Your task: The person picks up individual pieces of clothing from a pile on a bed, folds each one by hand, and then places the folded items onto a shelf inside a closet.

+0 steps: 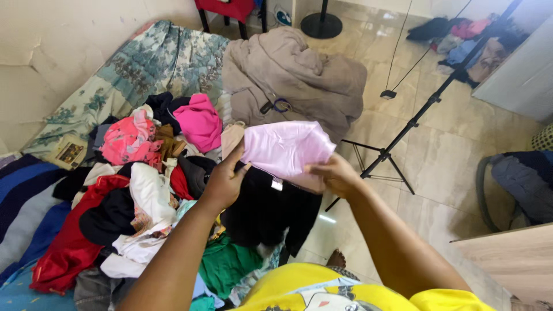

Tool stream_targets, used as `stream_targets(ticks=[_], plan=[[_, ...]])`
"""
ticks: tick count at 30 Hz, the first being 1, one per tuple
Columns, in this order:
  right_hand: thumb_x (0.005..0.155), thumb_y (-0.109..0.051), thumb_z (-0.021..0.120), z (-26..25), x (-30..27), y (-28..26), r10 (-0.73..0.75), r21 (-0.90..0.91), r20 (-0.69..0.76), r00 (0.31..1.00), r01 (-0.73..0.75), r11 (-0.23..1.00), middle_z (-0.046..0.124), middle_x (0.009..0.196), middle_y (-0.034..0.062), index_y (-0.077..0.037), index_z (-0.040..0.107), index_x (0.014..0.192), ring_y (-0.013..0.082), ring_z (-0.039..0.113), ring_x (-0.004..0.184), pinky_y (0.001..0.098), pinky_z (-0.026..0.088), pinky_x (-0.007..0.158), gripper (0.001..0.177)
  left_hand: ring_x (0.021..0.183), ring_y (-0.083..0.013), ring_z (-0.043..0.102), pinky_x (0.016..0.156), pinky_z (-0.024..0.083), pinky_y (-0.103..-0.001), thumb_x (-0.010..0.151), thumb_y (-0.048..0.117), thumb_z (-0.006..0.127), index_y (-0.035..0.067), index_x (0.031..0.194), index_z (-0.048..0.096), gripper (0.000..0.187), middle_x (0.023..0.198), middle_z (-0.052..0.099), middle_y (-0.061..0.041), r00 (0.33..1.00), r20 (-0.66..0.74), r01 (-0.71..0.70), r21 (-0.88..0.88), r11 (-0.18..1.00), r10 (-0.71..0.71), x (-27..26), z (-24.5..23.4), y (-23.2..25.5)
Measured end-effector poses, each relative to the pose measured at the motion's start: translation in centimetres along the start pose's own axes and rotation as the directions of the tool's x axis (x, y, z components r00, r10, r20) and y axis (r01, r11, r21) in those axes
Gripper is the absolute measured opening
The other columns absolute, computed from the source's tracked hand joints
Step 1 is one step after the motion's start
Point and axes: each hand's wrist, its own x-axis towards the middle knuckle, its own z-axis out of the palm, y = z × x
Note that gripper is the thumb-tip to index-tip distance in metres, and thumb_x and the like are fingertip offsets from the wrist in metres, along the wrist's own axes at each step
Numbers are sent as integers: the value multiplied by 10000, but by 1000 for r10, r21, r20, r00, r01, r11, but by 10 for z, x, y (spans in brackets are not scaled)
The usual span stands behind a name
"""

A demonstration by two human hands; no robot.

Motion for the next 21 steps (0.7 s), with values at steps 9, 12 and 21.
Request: stream_targets(ticks=[9,12,21], plan=[[809,-33,754,4,-1,9,-87,-192,-158,984,56,980,693,1159,42,-20,581,1293,138,653,1010,297,514,897,514,1328,-369,534,1043,461,-419,943,279,674,187,1652,232,840,1524,520,-161,951,-141,308,335,890,-276,4,-17,34],[869,-130,742,0,-15,-18,-194,-192,-226,955,151,970,672,1045,83,-42,581,1317,186,628,927,348,513,808,484,1273,-427,523,991,450,-473,856,393,829,131,1472,439,774,1422,519,-239,977,196,-58,608,792,-79,-1,-40,31],[722,-181,866,18,-66,-113,-241,-979,203,949,204,-25,722,1075,80,-114,763,1064,270,665,1074,390,542,924,363,1111,-358,661,923,526,-447,783,62,656,149,1151,749,389,1220,683,-152,972,212,-119,809,576,-97,-1,-88,-16]])
